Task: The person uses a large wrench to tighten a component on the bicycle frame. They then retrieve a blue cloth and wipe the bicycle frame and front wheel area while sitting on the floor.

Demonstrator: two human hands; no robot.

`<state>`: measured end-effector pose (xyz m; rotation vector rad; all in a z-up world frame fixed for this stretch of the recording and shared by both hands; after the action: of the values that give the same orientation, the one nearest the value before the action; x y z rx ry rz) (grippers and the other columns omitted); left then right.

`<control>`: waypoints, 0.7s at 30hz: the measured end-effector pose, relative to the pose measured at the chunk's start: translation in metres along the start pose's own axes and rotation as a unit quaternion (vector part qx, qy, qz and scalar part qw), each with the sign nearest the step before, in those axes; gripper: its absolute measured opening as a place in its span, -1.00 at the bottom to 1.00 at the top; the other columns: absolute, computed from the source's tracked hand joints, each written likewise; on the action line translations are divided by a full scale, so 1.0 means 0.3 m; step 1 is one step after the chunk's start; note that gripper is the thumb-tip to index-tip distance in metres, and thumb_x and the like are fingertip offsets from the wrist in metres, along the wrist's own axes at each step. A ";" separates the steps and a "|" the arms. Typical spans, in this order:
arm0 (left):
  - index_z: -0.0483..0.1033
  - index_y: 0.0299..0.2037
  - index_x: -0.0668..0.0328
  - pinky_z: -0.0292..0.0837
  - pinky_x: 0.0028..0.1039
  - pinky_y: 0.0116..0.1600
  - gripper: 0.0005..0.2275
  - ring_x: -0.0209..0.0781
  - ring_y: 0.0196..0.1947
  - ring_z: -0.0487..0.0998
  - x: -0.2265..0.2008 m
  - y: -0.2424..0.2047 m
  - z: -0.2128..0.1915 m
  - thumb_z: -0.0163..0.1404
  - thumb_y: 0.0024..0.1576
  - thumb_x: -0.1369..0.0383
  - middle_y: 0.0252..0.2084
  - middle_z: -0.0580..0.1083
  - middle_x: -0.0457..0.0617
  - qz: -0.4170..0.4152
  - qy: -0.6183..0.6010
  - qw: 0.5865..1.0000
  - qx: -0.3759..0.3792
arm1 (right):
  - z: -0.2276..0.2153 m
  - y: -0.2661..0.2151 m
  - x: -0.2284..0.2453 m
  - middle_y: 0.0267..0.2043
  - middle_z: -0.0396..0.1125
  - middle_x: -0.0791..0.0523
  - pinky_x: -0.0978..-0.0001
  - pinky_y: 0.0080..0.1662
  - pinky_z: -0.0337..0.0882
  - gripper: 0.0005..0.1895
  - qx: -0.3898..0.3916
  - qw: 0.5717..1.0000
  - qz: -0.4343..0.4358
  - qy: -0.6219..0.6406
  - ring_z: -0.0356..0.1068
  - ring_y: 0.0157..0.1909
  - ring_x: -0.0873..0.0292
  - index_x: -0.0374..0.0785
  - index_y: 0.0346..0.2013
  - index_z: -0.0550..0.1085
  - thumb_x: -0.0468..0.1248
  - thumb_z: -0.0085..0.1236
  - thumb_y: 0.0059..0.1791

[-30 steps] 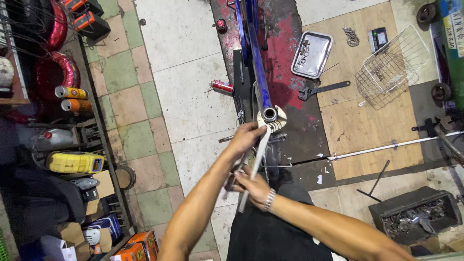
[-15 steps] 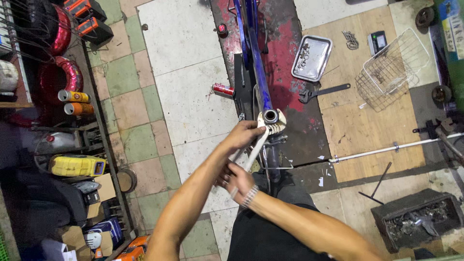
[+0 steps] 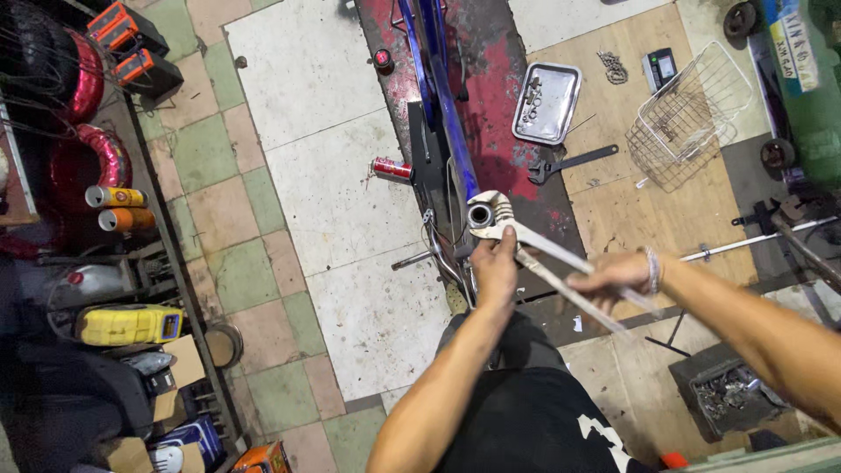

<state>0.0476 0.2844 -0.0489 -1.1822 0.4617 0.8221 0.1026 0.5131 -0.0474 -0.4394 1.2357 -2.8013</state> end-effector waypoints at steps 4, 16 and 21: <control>0.55 -0.13 0.44 0.52 -0.39 -0.23 -0.76 -0.21 -0.42 0.60 -0.063 0.048 -0.166 0.04 0.25 0.32 -0.32 0.59 0.03 -0.066 0.080 0.988 0.111 | 0.336 0.208 -0.085 -0.09 0.50 -0.06 0.09 -0.03 0.60 -0.51 -0.034 0.990 -0.097 0.097 0.59 -0.11 0.01 -0.39 0.11 0.42 -0.06 -0.08 0.08; 0.59 0.04 0.32 0.46 -0.48 -0.17 -0.70 -0.36 -0.31 0.52 -0.361 0.289 -0.337 0.07 0.19 0.30 -0.22 0.61 -0.06 -0.102 0.407 0.853 0.312 | 0.767 1.036 0.231 0.01 0.39 0.07 0.20 0.08 0.45 -0.70 -0.080 0.782 -0.369 0.495 0.42 -0.01 0.13 -0.28 0.15 0.36 -0.31 -0.01 0.12; 0.61 0.00 0.32 0.45 -0.49 -0.28 -0.71 -0.35 -0.40 0.50 -0.341 0.267 -0.347 0.09 0.19 0.28 -0.28 0.59 -0.03 -0.098 0.392 0.863 0.303 | 0.822 0.915 0.258 -0.15 0.43 0.07 0.20 -0.04 0.53 -0.76 -0.129 0.763 -0.302 0.557 0.46 -0.13 0.12 -0.24 -0.07 0.45 -0.24 -0.10 0.05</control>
<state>-0.0689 0.1661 -0.0618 -0.8952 1.1538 -0.0513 0.0776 0.1377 -0.0715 1.3092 1.8880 -3.4905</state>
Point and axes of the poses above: each hand's wrist, its own y-axis towards the middle knuckle, its own z-axis out of the palm, x = y × z, the point moved 1 cm from there along y, towards the middle knuckle
